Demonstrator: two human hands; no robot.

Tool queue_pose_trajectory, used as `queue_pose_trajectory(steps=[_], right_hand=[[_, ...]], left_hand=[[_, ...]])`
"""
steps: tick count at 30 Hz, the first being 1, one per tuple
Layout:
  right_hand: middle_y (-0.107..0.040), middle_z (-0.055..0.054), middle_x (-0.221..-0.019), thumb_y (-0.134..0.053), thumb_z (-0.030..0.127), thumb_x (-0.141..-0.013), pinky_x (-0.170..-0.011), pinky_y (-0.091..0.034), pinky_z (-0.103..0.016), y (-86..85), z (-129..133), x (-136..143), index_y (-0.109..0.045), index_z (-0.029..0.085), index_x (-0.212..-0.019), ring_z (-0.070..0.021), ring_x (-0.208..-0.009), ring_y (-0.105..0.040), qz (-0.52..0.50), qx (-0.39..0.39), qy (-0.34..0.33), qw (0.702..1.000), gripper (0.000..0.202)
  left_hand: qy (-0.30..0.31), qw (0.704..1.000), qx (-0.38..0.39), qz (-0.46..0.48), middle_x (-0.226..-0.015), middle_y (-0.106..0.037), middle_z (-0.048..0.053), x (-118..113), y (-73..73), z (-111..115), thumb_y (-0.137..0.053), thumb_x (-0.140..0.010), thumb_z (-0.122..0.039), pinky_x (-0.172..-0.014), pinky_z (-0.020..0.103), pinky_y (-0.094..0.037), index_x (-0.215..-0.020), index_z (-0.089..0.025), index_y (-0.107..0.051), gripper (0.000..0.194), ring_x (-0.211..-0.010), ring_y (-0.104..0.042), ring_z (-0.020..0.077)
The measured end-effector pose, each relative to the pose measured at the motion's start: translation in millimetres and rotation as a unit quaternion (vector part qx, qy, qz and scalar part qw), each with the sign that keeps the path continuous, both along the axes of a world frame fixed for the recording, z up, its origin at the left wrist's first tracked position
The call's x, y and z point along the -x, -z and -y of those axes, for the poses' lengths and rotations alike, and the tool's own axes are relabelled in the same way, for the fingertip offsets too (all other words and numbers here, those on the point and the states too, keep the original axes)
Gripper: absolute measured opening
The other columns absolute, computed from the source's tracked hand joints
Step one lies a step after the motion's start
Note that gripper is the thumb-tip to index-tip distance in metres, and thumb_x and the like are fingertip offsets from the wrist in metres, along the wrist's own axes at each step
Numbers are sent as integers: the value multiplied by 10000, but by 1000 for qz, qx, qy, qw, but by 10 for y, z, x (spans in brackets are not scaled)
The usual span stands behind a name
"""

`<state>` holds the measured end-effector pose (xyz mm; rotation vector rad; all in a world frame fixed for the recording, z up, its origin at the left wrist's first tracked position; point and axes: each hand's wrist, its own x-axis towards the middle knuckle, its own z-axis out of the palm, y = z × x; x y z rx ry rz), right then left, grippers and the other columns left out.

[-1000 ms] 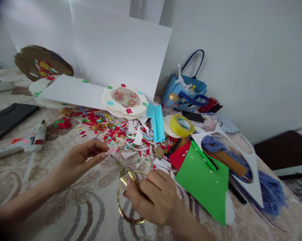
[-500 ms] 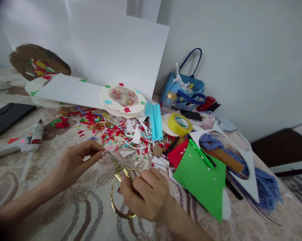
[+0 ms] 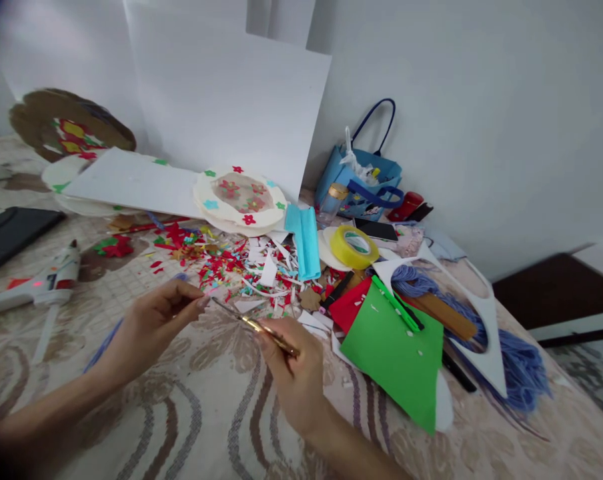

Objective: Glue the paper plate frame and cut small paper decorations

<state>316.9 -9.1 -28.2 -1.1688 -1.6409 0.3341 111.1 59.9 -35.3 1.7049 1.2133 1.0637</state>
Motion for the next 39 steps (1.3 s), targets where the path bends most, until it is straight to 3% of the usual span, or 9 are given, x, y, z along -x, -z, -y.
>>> queue_pose_trajectory(steps=[2, 6, 14, 19, 25, 29, 32, 35, 39], right_hand=[[-648, -26, -711, -558, 155, -862, -564, -472, -240, -41, -39, -66, -643, 166, -953, -136, -625, -585, 93, -67, -35, 993, 125], [-601, -10, -595, -642, 115, -809, -543, -409, -249, -105, -94, -151, -644, 135, -952, -126, -587, -524, 284, -209, -70, 933, 144], [-543, 31, -519, -678, 158, -794, -533, -370, -264, -194, -54, -98, -626, 163, -877, -117, -561, -489, 394, -256, -60, 881, 98], [-561, 20, -534, -668, 152, -799, -512, -366, -267, -174, -45, -67, -630, 151, -892, -122, -555, -489, 369, -252, -53, 893, 100], [-606, -12, -603, -584, 121, -848, -556, -438, -262, -40, -8, 7, -632, 152, -983, -133, -597, -550, 216, -183, -43, 958, 146], [-646, -26, -695, -542, 163, -868, -532, -460, -239, 6, 26, 64, -642, 171, -936, -127, -586, -571, 51, -58, -2, 997, 122], [-656, -18, -718, -537, 198, -872, -476, -459, -205, 14, 14, 51, -637, 164, -920, -111, -539, -571, -40, 31, 25, 998, 117], [-655, -20, -717, -538, 200, -877, -521, -468, -223, -9, -27, -22, -643, 170, -919, -122, -579, -583, 21, 4, -6, 1000, 116], [-609, -15, -616, -587, 169, -856, -540, -421, -249, -85, -69, -116, -657, 152, -931, -127, -580, -533, 221, -150, -59, 962, 103]], left_hand=[[28, 999, 4, -14, -723, -601, -2, 27, -26, -36, -569, -832, -350, -591, 223, -438, -835, -179, -583, 171, -655, -553, 127], [38, 999, -15, -32, -786, -626, 17, 87, -84, -85, -555, -843, -358, -643, 246, -459, -893, -182, -585, 185, -712, -580, 143], [65, 983, -76, -156, -701, -603, -4, 79, -102, -91, -545, -835, -321, -582, 241, -424, -829, -194, -600, 138, -618, -539, 130], [47, 984, -86, -147, -686, -594, -12, 62, -101, -69, -535, -838, -293, -581, 239, -415, -801, -197, -584, 114, -611, -533, 128], [4, 994, -71, -83, -703, -591, -9, 44, -60, -16, -554, -836, -326, -608, 245, -414, -810, -193, -582, 138, -644, -543, 136], [-14, 999, -33, 3, -714, -569, -11, 1, 4, 11, -564, -837, -342, -588, 231, -410, -833, -187, -567, 155, -643, -519, 127], [-21, 999, 5, 43, -680, -538, -20, -23, 65, 7, -570, -832, -366, -548, 224, -397, -843, -180, -567, 187, -604, -493, 118], [13, 999, 26, 32, -686, -560, -13, -6, 85, -27, -565, -831, -387, -554, 230, -410, -857, -176, -581, 214, -607, -514, 124], [61, 997, -12, -44, -765, -620, 12, 57, 15, -79, -545, -845, -364, -627, 250, -441, -884, -188, -598, 188, -693, -572, 148]])
